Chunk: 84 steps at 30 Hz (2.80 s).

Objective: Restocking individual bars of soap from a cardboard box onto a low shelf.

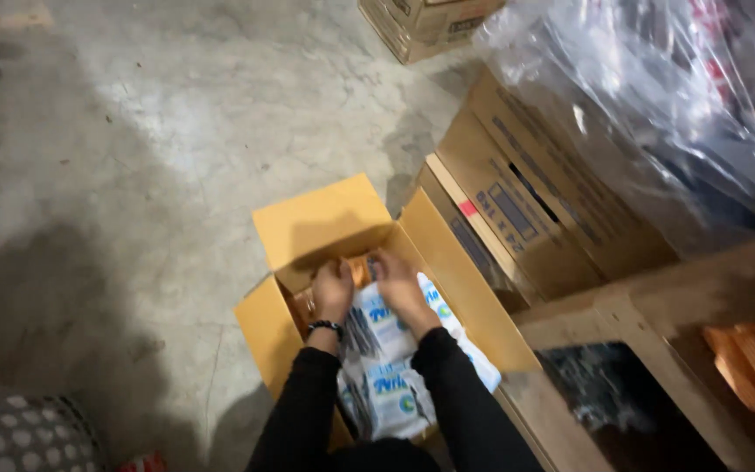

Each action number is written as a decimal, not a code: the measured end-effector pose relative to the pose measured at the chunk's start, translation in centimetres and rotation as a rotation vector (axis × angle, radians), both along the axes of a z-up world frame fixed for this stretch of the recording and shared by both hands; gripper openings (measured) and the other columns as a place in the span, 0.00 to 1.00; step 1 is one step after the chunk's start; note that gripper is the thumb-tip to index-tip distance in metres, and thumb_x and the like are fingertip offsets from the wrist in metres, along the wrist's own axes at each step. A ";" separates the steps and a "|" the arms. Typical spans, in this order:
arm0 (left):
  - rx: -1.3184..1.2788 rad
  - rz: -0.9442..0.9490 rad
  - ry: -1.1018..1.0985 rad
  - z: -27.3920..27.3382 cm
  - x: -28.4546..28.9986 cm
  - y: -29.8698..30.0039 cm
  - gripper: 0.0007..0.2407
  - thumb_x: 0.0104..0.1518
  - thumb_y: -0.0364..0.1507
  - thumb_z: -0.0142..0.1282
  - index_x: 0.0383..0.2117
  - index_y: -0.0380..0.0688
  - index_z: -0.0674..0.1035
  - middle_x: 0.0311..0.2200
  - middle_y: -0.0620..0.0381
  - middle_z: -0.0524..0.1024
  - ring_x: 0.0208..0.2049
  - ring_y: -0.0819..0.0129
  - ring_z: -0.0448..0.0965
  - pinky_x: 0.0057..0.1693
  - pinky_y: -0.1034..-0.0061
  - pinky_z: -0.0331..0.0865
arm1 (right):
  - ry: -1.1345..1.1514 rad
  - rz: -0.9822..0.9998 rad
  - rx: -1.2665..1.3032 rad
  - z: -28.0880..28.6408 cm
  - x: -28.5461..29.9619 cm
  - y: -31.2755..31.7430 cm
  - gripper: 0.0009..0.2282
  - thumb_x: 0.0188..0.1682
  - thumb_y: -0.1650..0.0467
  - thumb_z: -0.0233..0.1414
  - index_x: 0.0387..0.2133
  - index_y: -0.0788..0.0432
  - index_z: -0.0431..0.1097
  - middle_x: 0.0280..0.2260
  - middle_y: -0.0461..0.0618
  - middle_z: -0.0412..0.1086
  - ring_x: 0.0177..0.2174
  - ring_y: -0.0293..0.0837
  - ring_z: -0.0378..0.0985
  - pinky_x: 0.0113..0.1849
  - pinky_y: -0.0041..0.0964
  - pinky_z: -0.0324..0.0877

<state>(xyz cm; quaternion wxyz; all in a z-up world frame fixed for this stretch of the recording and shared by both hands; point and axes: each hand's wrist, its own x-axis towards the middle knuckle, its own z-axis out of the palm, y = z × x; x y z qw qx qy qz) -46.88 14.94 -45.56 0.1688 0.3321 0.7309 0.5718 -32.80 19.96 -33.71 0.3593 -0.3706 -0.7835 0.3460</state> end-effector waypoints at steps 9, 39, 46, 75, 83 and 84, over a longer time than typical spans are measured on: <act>-0.411 -0.036 -0.244 -8.5 -0.4 3.0 0.21 0.64 0.46 0.48 0.33 0.40 0.83 0.34 0.40 0.83 0.39 0.45 0.85 0.45 0.57 0.75 | -0.804 0.156 -0.089 -0.9 -4.3 0.9 0.11 0.50 0.68 0.48 0.42 0.61 0.70 0.40 0.66 0.75 0.43 0.65 0.77 0.45 0.60 0.71; 0.254 -0.735 -0.644 34.4 21.2 -24.1 0.24 0.57 0.19 0.62 0.62 0.38 0.71 0.48 0.43 0.83 0.46 0.64 0.81 0.49 0.72 0.73 | 0.512 -0.009 -0.574 26.3 31.3 -23.4 0.10 0.52 0.75 0.57 0.42 0.70 0.66 0.24 0.49 0.74 0.18 0.39 0.76 0.22 0.33 0.71; 0.428 -1.099 -0.652 33.6 29.8 -25.8 0.21 0.55 0.19 0.62 0.56 0.27 0.72 0.50 0.39 0.82 0.54 0.54 0.82 0.60 0.60 0.73 | 0.526 -0.376 -0.170 30.9 37.5 -32.1 0.28 0.41 0.76 0.62 0.58 0.65 0.65 0.38 0.56 0.78 0.29 0.40 0.77 0.31 0.32 0.71; 1.032 -0.717 0.864 62.4 40.2 -20.1 0.09 0.64 0.29 0.57 0.44 0.38 0.81 0.45 0.52 0.81 0.38 0.60 0.83 0.43 0.69 0.76 | -0.015 -0.759 0.470 50.5 46.3 -26.9 0.22 0.58 0.62 0.46 0.59 0.64 0.66 0.55 0.59 0.73 0.54 0.46 0.75 0.52 0.36 0.67; 1.042 -0.719 0.888 62.1 40.2 -20.2 0.13 0.64 0.31 0.56 0.51 0.37 0.78 0.52 0.47 0.77 0.39 0.59 0.82 0.44 0.69 0.76 | 0.031 -0.858 0.430 50.6 45.9 -26.0 0.23 0.58 0.60 0.44 0.59 0.64 0.65 0.55 0.58 0.72 0.55 0.45 0.75 0.53 0.35 0.67; 1.042 -0.719 0.888 62.2 40.3 -20.1 0.13 0.64 0.31 0.56 0.51 0.37 0.78 0.52 0.47 0.77 0.39 0.59 0.82 0.44 0.69 0.76 | 0.031 -0.858 0.431 50.4 46.1 -26.1 0.23 0.58 0.60 0.44 0.59 0.64 0.65 0.55 0.58 0.72 0.55 0.45 0.75 0.53 0.35 0.67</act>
